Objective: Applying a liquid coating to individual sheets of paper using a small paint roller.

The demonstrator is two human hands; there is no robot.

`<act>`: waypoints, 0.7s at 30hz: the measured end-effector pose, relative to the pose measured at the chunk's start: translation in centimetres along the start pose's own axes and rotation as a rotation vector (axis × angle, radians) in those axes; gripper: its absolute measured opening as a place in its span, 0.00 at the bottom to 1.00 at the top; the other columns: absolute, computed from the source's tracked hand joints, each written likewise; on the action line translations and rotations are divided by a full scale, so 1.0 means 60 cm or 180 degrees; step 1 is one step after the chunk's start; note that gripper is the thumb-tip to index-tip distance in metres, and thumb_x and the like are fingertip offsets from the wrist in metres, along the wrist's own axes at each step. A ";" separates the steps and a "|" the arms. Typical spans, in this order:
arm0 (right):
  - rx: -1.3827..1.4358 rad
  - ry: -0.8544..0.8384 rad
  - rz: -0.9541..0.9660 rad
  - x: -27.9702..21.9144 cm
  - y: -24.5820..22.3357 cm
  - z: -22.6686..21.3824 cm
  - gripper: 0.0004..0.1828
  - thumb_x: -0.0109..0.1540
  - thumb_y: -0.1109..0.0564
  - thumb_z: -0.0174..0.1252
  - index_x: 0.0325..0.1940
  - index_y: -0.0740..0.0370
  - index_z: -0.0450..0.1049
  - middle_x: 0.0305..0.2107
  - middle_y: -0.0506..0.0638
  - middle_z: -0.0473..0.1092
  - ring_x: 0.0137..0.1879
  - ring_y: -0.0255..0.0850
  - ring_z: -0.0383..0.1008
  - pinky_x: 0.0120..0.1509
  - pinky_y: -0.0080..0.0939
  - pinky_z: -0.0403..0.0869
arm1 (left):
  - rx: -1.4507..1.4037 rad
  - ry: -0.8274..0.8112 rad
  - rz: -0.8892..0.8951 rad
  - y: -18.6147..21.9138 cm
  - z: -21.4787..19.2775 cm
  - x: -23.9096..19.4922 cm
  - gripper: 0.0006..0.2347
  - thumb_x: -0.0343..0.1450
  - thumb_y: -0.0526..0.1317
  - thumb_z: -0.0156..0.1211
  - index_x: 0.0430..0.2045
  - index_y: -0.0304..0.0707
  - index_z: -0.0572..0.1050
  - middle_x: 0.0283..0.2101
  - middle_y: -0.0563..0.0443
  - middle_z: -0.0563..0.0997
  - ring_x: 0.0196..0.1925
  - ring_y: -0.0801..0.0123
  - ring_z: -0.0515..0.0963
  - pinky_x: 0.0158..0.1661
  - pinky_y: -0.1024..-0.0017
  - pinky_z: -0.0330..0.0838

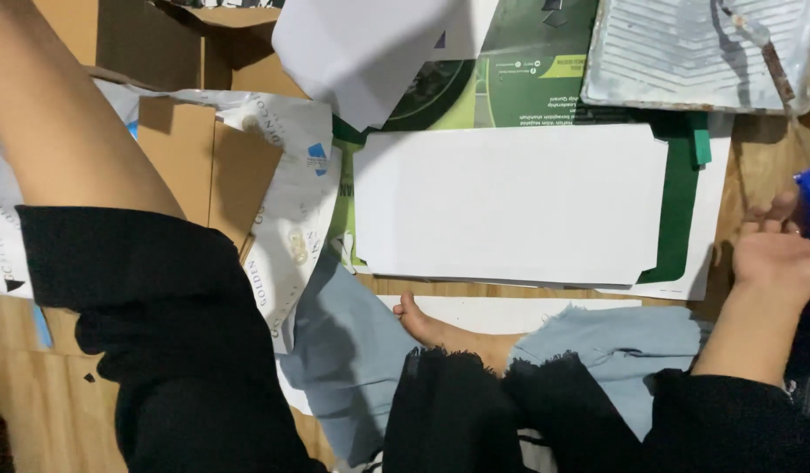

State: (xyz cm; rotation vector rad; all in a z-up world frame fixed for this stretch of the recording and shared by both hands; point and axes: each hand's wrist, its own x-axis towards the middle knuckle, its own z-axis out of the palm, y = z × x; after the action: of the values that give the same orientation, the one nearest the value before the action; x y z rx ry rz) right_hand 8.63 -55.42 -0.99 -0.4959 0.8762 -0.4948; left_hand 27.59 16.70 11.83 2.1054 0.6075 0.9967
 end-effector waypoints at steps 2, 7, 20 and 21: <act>-0.0024 0.0047 -0.0035 -0.005 0.001 0.005 0.25 0.49 0.51 0.49 0.49 0.63 0.65 0.43 0.59 0.68 0.41 0.44 0.77 0.47 0.41 0.71 | -0.0069 0.0320 -0.0289 -0.034 0.016 0.018 0.11 0.59 0.30 0.43 0.20 0.38 0.77 0.25 0.45 0.84 0.24 0.56 0.80 0.28 0.64 0.72; 0.0028 -0.0002 -0.0084 -0.018 0.006 0.010 0.27 0.49 0.51 0.50 0.51 0.64 0.61 0.42 0.58 0.64 0.42 0.46 0.77 0.45 0.42 0.73 | -0.0153 0.1149 -0.1038 -0.114 0.031 0.032 0.14 0.56 0.29 0.42 0.20 0.40 0.80 0.26 0.45 0.87 0.25 0.55 0.83 0.29 0.65 0.76; -0.0147 0.0196 -0.0270 -0.079 0.028 0.054 0.37 0.40 0.43 0.57 0.49 0.64 0.66 0.37 0.56 0.66 0.38 0.42 0.76 0.41 0.35 0.71 | -0.1318 0.1102 -0.2049 -0.161 0.064 0.004 0.17 0.66 0.31 0.42 0.48 0.38 0.71 0.47 0.44 0.82 0.40 0.56 0.85 0.35 0.65 0.84; -0.0207 0.0187 -0.0242 -0.080 0.029 0.055 0.38 0.39 0.43 0.57 0.49 0.63 0.66 0.37 0.56 0.67 0.37 0.41 0.76 0.41 0.35 0.70 | -0.1631 0.1231 -0.2036 -0.201 0.078 0.024 0.17 0.62 0.28 0.45 0.46 0.33 0.71 0.46 0.40 0.80 0.39 0.53 0.84 0.32 0.61 0.83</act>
State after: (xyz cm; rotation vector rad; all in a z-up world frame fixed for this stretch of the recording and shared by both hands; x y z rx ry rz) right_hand 9.04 -50.56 2.66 -0.5781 0.9344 -0.5539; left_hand 30.89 23.37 1.14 1.1592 1.0093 1.0369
